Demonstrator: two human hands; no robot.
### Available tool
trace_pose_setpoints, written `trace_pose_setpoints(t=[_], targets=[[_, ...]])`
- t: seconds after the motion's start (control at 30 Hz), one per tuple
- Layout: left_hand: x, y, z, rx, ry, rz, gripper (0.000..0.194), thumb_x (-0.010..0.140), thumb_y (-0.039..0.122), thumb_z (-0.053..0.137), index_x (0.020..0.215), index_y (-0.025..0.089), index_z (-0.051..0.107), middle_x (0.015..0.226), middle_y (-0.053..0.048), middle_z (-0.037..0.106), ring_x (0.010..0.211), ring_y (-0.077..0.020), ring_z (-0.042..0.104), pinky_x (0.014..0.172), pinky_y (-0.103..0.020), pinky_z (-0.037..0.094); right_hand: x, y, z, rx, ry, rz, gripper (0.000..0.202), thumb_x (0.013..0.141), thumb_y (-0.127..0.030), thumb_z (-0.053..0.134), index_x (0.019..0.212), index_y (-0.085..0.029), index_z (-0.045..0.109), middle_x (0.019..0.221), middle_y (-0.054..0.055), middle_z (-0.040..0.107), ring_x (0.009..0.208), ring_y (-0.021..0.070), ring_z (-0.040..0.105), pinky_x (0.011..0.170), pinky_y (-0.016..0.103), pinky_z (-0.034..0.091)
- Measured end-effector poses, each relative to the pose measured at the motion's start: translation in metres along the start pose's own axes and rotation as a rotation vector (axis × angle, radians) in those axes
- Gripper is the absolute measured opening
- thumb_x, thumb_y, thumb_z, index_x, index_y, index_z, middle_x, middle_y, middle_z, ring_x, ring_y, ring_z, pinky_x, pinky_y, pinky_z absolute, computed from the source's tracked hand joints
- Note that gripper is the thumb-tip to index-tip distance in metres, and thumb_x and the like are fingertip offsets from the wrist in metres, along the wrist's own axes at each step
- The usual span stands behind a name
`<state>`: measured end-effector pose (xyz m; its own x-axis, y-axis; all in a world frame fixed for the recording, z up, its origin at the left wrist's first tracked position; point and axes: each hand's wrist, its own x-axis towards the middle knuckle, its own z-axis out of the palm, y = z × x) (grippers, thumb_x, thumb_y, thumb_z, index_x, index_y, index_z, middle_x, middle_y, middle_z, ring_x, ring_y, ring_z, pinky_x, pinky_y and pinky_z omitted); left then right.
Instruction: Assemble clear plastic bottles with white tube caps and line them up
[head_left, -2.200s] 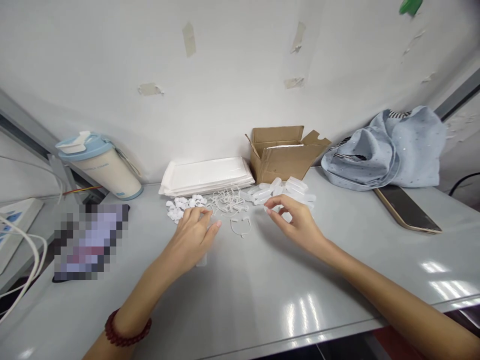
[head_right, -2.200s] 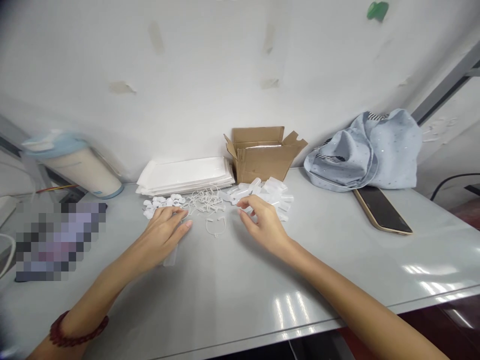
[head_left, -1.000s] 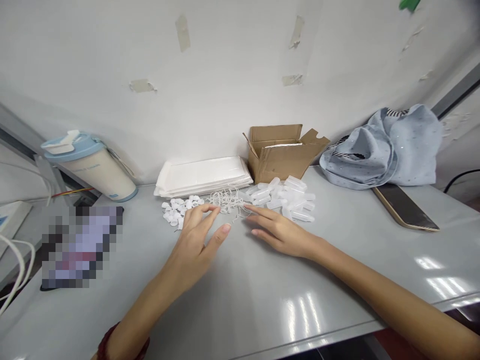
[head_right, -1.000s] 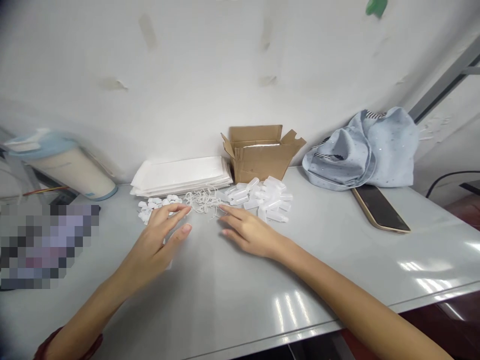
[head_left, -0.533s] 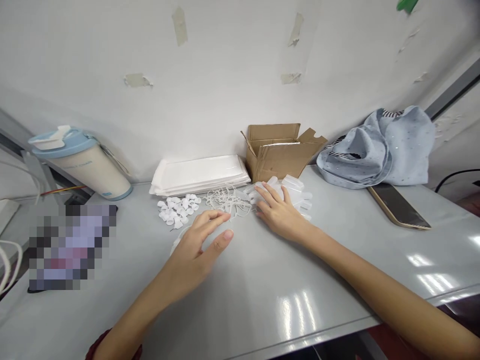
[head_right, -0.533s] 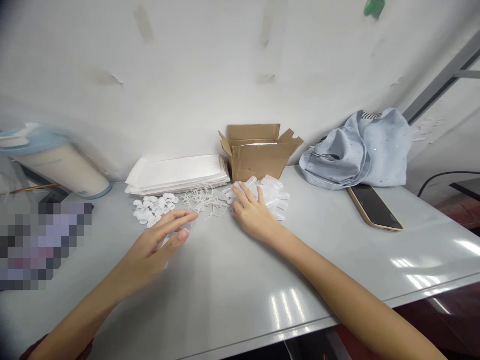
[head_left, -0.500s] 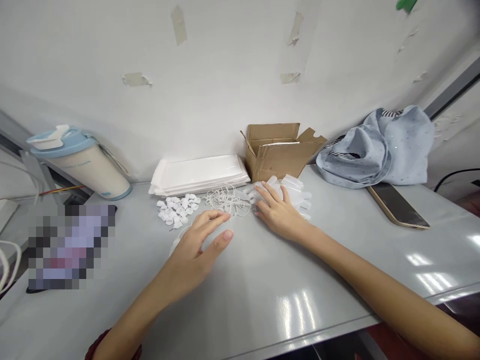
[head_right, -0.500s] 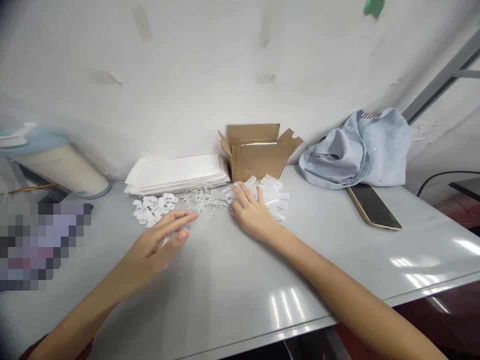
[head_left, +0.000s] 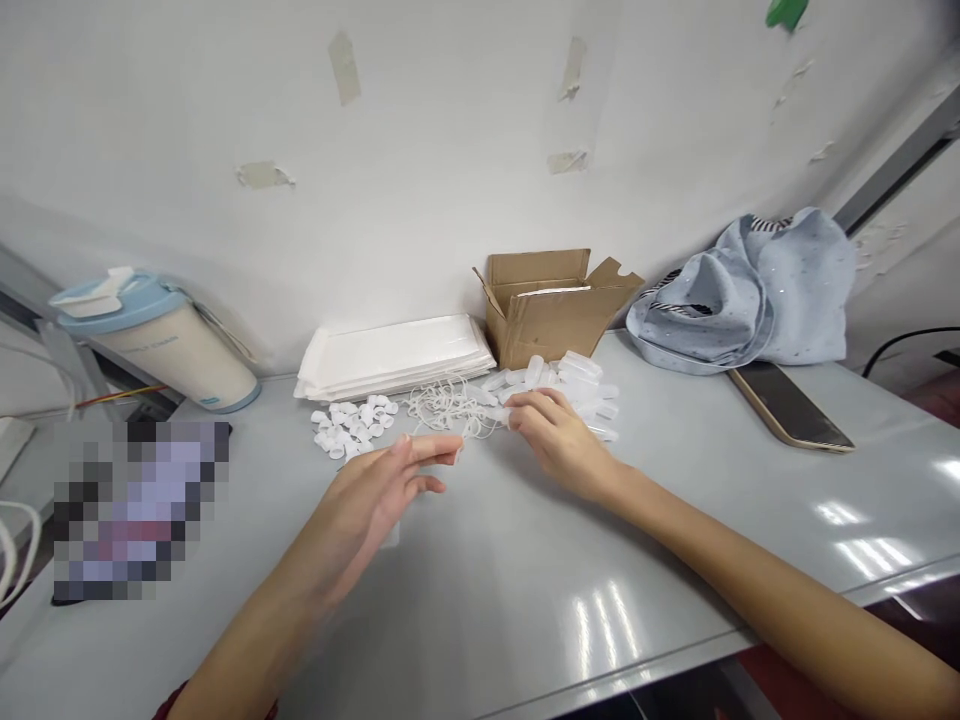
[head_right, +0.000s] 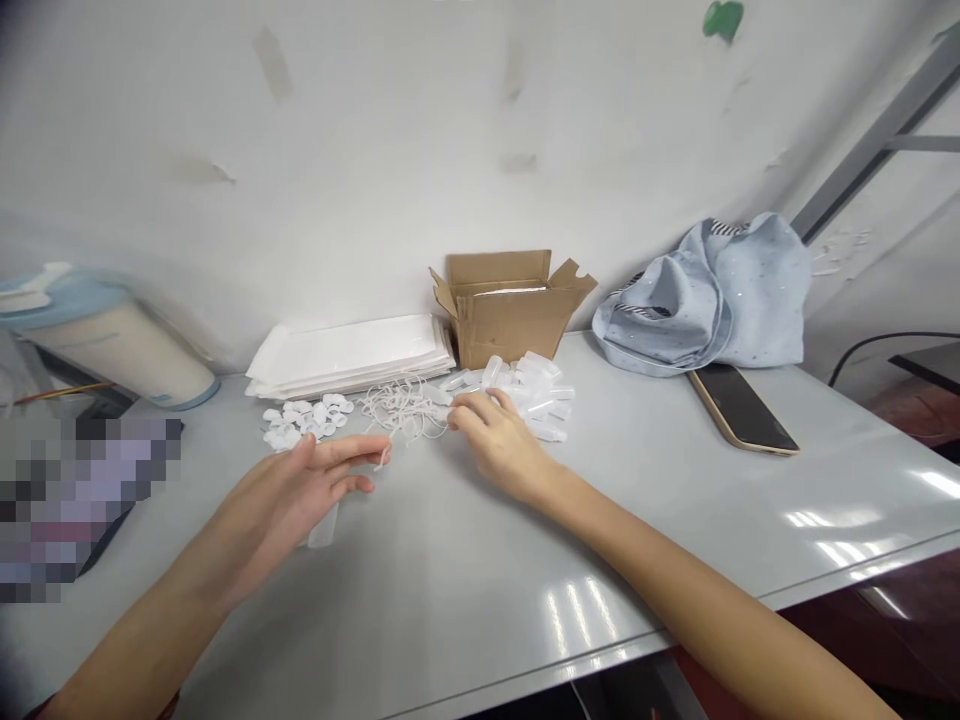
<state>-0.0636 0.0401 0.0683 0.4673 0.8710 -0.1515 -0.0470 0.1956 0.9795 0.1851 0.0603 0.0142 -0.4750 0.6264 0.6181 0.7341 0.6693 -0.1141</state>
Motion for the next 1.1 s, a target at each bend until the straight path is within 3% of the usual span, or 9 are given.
trace_pose_setpoints(t=[0.1,0.33,0.63,1.1], targets=[[0.0,0.005,0.0,-0.166,-0.043,-0.047,0.049,0.092,0.053,0.042,0.106,0.016,0.072,0.111,-0.012,0.062,0.115,-0.0283,0.044,0.085,-0.033,0.044,0.0,-0.01,-0.003,0.14,0.03,0.053,0.024,0.085,0.002,0.039,0.093,-0.021,0.043,0.098,0.01,0.062,0.095,0.0216,0.059,0.078,0.039,0.052],[0.001,0.006,0.0,-0.362,-0.142,-0.145,0.055,0.092,0.055,0.04,0.106,0.012,0.072,0.111,-0.014,0.061,0.105,-0.0248,0.047,0.08,-0.029,0.046,-0.005,-0.022,-0.002,0.296,0.018,0.104,0.026,0.088,-0.006,0.044,0.109,-0.022,0.042,0.101,0.01,0.062,0.098,0.024,0.061,0.08,0.044,0.054],[0.0,0.006,0.001,-0.294,-0.123,-0.134,0.056,0.093,0.055,0.036,0.105,0.015,0.073,0.115,-0.014,0.061,0.107,-0.0271,0.05,0.081,-0.033,0.046,-0.006,-0.031,-0.004,0.276,0.057,0.077,0.04,0.091,-0.011,0.046,0.127,-0.024,0.034,0.108,0.01,0.062,0.099,0.0249,0.062,0.078,0.043,0.056],[-0.002,0.008,0.002,-0.315,-0.133,-0.143,0.056,0.093,0.054,0.036,0.106,0.013,0.073,0.114,-0.015,0.061,0.107,-0.0262,0.049,0.08,-0.031,0.046,-0.005,-0.027,-0.004,0.255,0.064,0.062,0.043,0.091,-0.009,0.045,0.13,-0.023,0.034,0.107,0.01,0.061,0.1,0.0239,0.061,0.079,0.043,0.056]])
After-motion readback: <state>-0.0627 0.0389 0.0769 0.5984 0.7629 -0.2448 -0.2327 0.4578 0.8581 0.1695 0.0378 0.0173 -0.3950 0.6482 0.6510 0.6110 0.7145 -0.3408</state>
